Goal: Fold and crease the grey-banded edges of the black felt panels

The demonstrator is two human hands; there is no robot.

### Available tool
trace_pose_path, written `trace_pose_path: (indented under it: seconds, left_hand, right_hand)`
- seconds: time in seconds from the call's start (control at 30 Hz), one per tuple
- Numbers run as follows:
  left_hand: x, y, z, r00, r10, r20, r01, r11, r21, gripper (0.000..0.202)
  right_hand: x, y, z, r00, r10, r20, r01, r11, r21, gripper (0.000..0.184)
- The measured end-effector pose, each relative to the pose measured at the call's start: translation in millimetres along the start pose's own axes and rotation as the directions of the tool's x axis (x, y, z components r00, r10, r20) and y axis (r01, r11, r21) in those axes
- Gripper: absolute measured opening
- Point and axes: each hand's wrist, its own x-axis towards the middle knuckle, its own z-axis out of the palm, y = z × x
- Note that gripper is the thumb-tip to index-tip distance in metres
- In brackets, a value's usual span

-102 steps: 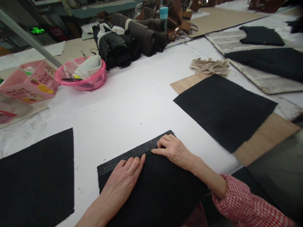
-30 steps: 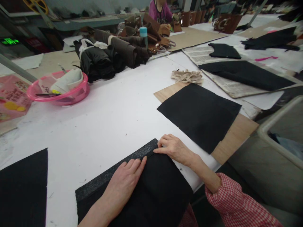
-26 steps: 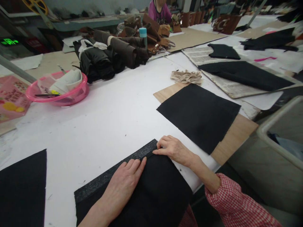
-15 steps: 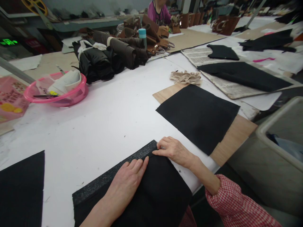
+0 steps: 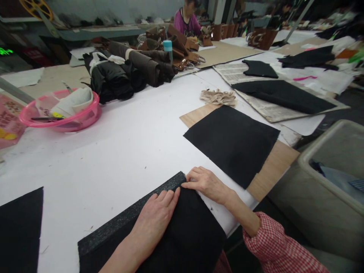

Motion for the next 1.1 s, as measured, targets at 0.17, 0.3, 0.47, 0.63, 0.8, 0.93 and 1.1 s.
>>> trace_pose_path:
  seconds: [0.17,0.3,0.47,0.63,0.8,0.93,1.1]
  left_hand:
    - [3.4,3.2,1.5,0.999,-0.005,-0.035,0.004,1.000,-0.018,0.057]
    - [5.2,4.8,3.2,0.998,-0.004,-0.062,0.002,1.000,-0.028,0.056]
    - [6.3,5.7,5.3,0.998,0.003,-0.055,-0.003,1.000,-0.009,0.057]
    - [5.3,6.1,3.5,0.999,-0.004,-0.039,0.003,1.000,-0.008,0.059]
    - [5.6,6.4,2.4,0.999,0.001,-0.037,-0.001,1.000,0.011,0.059]
    - [5.6,6.5,3.2,0.999,-0.006,-0.044,0.007,1.000,0.023,0.059]
    - [6.9,6.2,6.8,0.997,-0.019,-0.074,0.019,1.000,-0.002,0.061]
  right_hand:
    - [-1.8,2.7,-0.2,0.999,0.005,-0.033,-0.004,1.000,0.025,0.018]
    - [-2.4,3.4,0.1,0.999,0.014,-0.043,-0.012,0.999,0.050,0.017]
    - [-5.4,6.0,2.4,0.997,0.042,-0.057,-0.036,0.993,0.110,0.019]
    - [-10.8,8.1,0.5,0.979,0.160,-0.125,-0.119,0.951,0.287,0.019]
    - [-11.2,4.0,1.7,0.964,0.215,-0.158,-0.158,0.937,0.312,0.020]
    - [-8.7,1.6,8.1,0.971,0.167,-0.171,-0.131,0.970,0.206,0.013]
    - [-9.9,1.8,10.7,0.972,0.163,-0.169,-0.131,0.974,0.183,0.012]
